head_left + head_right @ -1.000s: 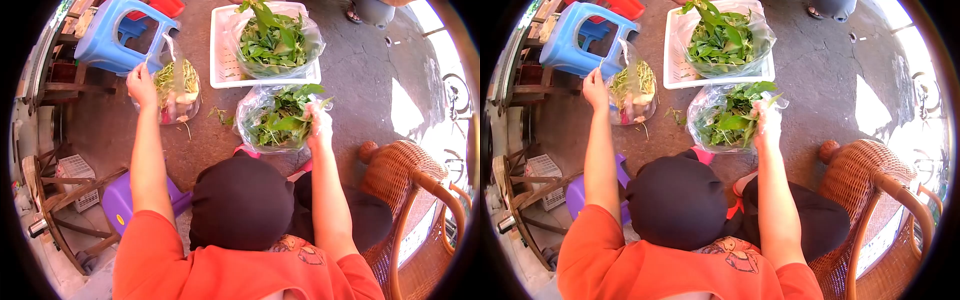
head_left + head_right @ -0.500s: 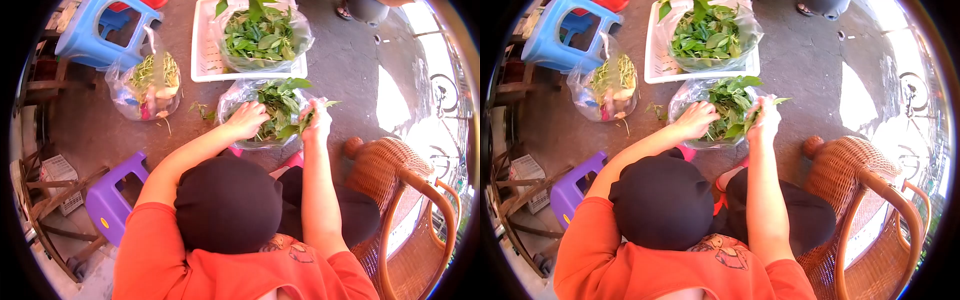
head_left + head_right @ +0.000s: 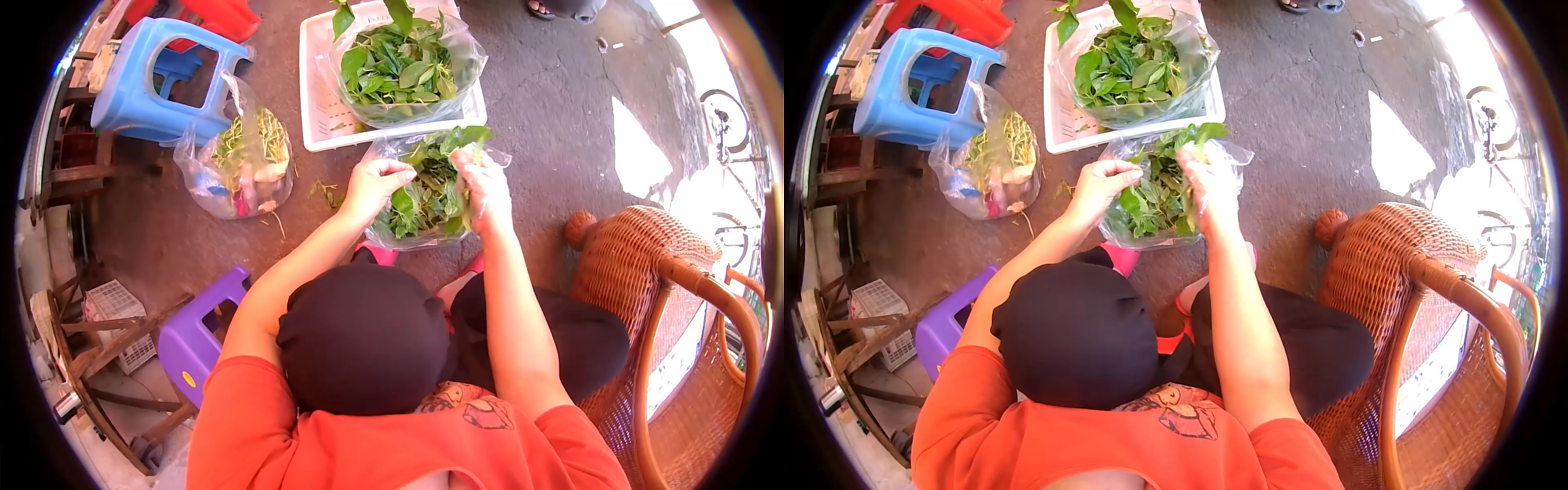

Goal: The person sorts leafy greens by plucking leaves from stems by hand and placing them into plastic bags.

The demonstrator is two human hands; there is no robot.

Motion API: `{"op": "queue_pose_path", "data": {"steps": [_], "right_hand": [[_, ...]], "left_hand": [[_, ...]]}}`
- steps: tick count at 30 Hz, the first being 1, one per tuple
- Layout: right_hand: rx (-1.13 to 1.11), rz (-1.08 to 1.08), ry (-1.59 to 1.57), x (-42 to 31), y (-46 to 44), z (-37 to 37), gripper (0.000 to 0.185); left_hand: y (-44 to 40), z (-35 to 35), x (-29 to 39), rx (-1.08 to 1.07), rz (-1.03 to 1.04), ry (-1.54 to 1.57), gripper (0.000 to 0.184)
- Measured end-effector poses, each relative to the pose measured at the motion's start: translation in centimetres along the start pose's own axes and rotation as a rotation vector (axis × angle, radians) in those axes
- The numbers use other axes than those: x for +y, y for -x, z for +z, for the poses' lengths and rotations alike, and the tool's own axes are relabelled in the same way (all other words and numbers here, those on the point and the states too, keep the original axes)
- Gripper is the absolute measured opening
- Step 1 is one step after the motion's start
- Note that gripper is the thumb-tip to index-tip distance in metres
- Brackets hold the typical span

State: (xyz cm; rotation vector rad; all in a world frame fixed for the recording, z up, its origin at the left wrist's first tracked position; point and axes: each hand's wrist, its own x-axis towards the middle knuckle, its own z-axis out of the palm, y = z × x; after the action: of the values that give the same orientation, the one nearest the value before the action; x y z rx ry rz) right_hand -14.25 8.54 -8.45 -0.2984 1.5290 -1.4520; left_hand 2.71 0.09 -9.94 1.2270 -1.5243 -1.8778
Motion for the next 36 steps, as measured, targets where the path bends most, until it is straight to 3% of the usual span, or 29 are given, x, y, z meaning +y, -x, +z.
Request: {"op": "queue_pose_path", "data": {"steps": [3, 5, 8, 12, 13, 16, 20, 25, 27, 30, 32, 34, 35, 36], "right_hand": [[-0.175, -0.011, 0.115, -0.6, 1.5, 1.8, 0.029], [-0.22, -0.005, 0.091, 0.5, 1.6, 2.6, 0.025], [-0.229, 0.002, 0.054, 1.3, 1.9, 2.9, 0.021], [-0.212, 0.054, -0.13, 1.4, 1.7, 2.6, 0.021], [-0.254, 0.056, -0.101, 1.6, 1.5, 2.4, 0.023], [-0.331, 0.072, 0.008, 0.6, 2.5, 3.2, 0.025], [-0.319, 0.098, -0.265, 1.1, 3.6, 4.3, 0.029], [-0.306, 0.124, -0.208, 1.3, 3.3, 3.8, 0.022], [-0.323, 0.051, -0.012, 1.6, 2.7, 3.6, 0.02], [-0.116, 0.075, 0.426, 2.1, 2.3, 3.9, 0.021], [-0.035, 0.165, 0.336, 2.6, 2.3, 3.6, 0.024], [0.059, 0.254, 0.201, 2.9, 2.4, 3.0, 0.025], [0.09, 0.221, -0.042, 1.7, 3.0, 3.4, 0.028], [0.153, 0.208, -0.072, 2.0, 2.5, 3.1, 0.029]], "left_hand": [[0.2, 0.4, 0.4, -0.043, -0.009, -0.096, 0.017], [0.4, 0.5, 0.8, -0.095, -0.007, -0.154, 0.016], [0.8, 0.5, 0.9, -0.08, -0.001, -0.053, 0.013], [1.2, 0.2, 2.2, -0.041, -0.159, 0.382, 0.018], [1.5, 0.1, 3.0, 0.016, -0.272, 0.342, 0.025], [2.0, 0.3, 3.9, -0.067, -0.267, 0.545, 0.026], [1.1, 0.6, 1.4, -0.123, -0.15, 0.596, 0.027], [1.2, 0.7, 1.5, -0.173, -0.117, 0.626, 0.029], [1.3, 0.6, 0.9, -0.129, -0.021, 0.429, 0.026], [1.6, 0.3, 1.5, -0.026, 0.259, 0.099, 0.02], [1.8, -0.1, 3.2, 0.081, 0.378, 0.005, 0.013], [0.7, -2.4, 4.2, 0.389, 0.262, 0.178, 0.014], [-0.2, -4.5, 4.2, 0.614, 0.341, 0.144, 0.015], [-1.2, -8.0, 4.0, 0.775, 0.337, 0.238, 0.019]]}}
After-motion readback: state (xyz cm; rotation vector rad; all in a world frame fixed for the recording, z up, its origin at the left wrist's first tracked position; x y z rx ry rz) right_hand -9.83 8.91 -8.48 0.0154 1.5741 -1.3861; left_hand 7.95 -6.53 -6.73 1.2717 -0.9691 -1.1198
